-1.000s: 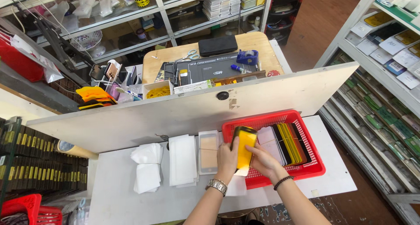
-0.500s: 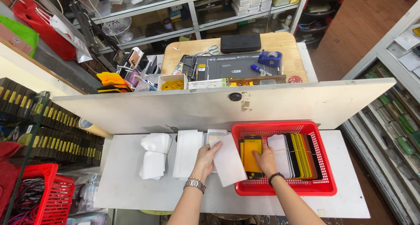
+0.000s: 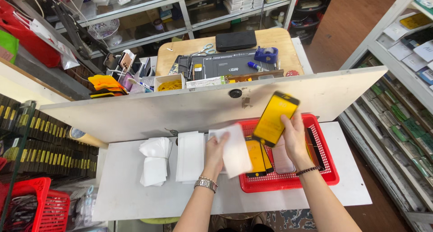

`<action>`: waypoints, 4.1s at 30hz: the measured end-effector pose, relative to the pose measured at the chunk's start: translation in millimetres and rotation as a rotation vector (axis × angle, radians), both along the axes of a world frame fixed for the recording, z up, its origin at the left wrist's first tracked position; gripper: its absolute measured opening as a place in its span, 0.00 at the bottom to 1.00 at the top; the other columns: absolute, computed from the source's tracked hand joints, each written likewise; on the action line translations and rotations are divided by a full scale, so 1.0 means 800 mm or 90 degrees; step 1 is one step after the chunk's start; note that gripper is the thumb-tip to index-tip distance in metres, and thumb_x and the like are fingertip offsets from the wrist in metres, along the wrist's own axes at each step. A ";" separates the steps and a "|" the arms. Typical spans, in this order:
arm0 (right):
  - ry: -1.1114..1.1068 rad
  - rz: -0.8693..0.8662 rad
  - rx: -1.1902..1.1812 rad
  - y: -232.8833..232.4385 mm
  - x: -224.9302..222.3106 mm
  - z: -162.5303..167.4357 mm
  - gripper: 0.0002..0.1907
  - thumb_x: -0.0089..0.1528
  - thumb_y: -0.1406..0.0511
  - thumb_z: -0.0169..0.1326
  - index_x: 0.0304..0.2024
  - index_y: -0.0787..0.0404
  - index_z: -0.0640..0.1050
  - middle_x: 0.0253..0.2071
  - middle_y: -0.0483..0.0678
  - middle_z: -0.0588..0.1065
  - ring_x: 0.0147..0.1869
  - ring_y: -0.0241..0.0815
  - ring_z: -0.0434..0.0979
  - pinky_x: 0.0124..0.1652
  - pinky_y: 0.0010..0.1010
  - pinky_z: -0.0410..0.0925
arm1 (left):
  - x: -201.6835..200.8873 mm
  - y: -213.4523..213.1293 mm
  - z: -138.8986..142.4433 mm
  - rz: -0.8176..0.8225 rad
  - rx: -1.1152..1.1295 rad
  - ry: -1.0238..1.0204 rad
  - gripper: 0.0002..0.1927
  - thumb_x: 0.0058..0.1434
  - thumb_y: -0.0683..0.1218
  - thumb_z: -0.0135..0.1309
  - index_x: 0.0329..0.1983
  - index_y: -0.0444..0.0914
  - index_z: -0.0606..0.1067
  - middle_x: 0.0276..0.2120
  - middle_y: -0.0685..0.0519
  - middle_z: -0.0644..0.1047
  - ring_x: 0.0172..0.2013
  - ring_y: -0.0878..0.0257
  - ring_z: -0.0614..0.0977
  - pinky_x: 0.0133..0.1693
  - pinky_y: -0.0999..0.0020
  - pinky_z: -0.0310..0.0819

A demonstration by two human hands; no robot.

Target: The person wraps phone cases and phone accessories in white paper sleeves at a shop counter, folding the paper around each item and placing the wrapped items into a red basket. They handle yellow phone cases, a black phone, and black packaged accessories one at a time.

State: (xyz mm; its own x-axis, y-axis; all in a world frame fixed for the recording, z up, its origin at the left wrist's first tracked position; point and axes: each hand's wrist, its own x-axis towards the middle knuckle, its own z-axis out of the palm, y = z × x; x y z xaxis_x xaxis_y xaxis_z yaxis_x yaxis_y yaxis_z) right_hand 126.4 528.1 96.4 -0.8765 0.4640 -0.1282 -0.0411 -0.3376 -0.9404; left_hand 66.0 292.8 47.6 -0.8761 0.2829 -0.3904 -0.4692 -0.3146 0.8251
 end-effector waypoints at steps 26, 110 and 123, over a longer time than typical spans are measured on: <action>0.148 -0.023 -0.056 -0.077 -0.022 0.051 0.25 0.70 0.69 0.44 0.70 0.54 0.59 0.60 0.48 0.73 0.62 0.39 0.76 0.59 0.35 0.72 | 0.004 -0.061 0.019 -0.225 -0.093 0.167 0.12 0.64 0.46 0.59 0.42 0.31 0.83 0.33 0.54 0.84 0.29 0.74 0.80 0.31 0.76 0.72; -0.113 0.071 0.647 -0.250 -0.029 -0.107 0.24 0.62 0.72 0.51 0.62 0.60 0.72 0.54 0.64 0.76 0.57 0.60 0.76 0.53 0.42 0.70 | -0.033 -0.177 -0.053 0.010 -0.832 0.291 0.52 0.46 0.54 0.72 0.69 0.31 0.60 0.59 0.36 0.71 0.60 0.43 0.69 0.60 0.52 0.61; -0.619 0.074 0.773 -0.136 0.021 -0.097 0.46 0.53 0.45 0.68 0.63 0.63 0.65 0.57 0.63 0.69 0.63 0.62 0.67 0.58 0.48 0.66 | -0.037 -0.206 -0.060 0.059 -0.811 0.206 0.27 0.50 0.47 0.71 0.48 0.33 0.72 0.40 0.41 0.79 0.45 0.44 0.81 0.49 0.54 0.75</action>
